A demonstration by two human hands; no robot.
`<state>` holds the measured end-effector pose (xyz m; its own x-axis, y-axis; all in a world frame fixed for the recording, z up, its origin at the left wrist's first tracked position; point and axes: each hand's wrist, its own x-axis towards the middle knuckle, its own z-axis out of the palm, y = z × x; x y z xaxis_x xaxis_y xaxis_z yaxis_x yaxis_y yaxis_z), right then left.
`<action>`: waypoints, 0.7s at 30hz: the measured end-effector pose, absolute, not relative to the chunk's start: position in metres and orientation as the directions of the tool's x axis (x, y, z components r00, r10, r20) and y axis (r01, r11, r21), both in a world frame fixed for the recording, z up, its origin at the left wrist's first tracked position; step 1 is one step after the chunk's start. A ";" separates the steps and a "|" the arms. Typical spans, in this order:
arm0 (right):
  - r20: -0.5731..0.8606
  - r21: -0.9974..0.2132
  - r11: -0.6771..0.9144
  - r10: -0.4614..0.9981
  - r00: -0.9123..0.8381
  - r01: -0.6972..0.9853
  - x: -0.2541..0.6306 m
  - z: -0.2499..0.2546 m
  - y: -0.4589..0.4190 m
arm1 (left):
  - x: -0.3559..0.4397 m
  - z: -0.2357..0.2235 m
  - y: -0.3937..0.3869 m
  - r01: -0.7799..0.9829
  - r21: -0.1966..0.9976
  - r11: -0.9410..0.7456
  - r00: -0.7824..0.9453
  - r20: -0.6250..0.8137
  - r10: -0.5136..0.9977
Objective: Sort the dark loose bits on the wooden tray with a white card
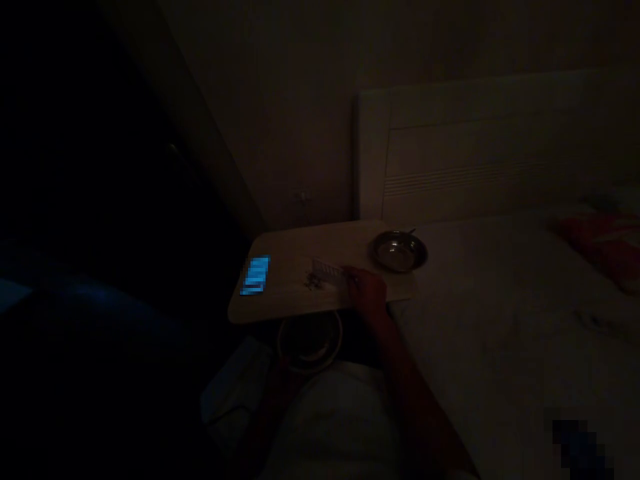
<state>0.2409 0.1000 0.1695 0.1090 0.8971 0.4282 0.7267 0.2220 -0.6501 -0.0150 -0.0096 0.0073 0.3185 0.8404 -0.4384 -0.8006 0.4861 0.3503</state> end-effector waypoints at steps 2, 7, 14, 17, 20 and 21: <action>0.422 -0.675 0.217 0.897 0.129 0.705 0.242 0.169 0.096 | -0.014 0.008 -0.010 -0.808 0.357 0.470 0.276 -0.475 0.836; 0.371 -0.700 0.196 0.921 0.115 0.687 0.236 0.166 0.089 | -0.013 0.007 -0.008 -0.821 0.300 0.486 0.347 -0.413 0.842; 0.358 -0.670 0.145 0.922 0.146 0.728 0.235 0.163 0.091 | -0.014 0.003 -0.007 -0.828 0.304 0.472 0.341 -0.394 0.853; 0.356 -0.656 0.132 0.922 0.150 0.743 0.234 0.162 0.091 | -0.014 0.006 -0.008 -0.838 0.333 0.433 0.251 -0.470 0.846; 0.351 -0.652 0.135 0.926 0.140 0.746 0.232 0.161 0.090 | -0.014 0.006 -0.007 -0.828 0.338 0.448 0.231 -0.522 0.821; 0.351 -0.647 0.135 0.927 0.136 0.751 0.232 0.161 0.090 | -0.013 0.005 -0.007 -0.826 0.333 0.456 0.242 -0.521 0.819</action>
<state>0.2318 0.0901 0.1610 0.1357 0.9265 0.3509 0.7506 0.1350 -0.6469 -0.0134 -0.0066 0.0055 0.2418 0.8185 -0.5211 -0.8257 0.4556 0.3326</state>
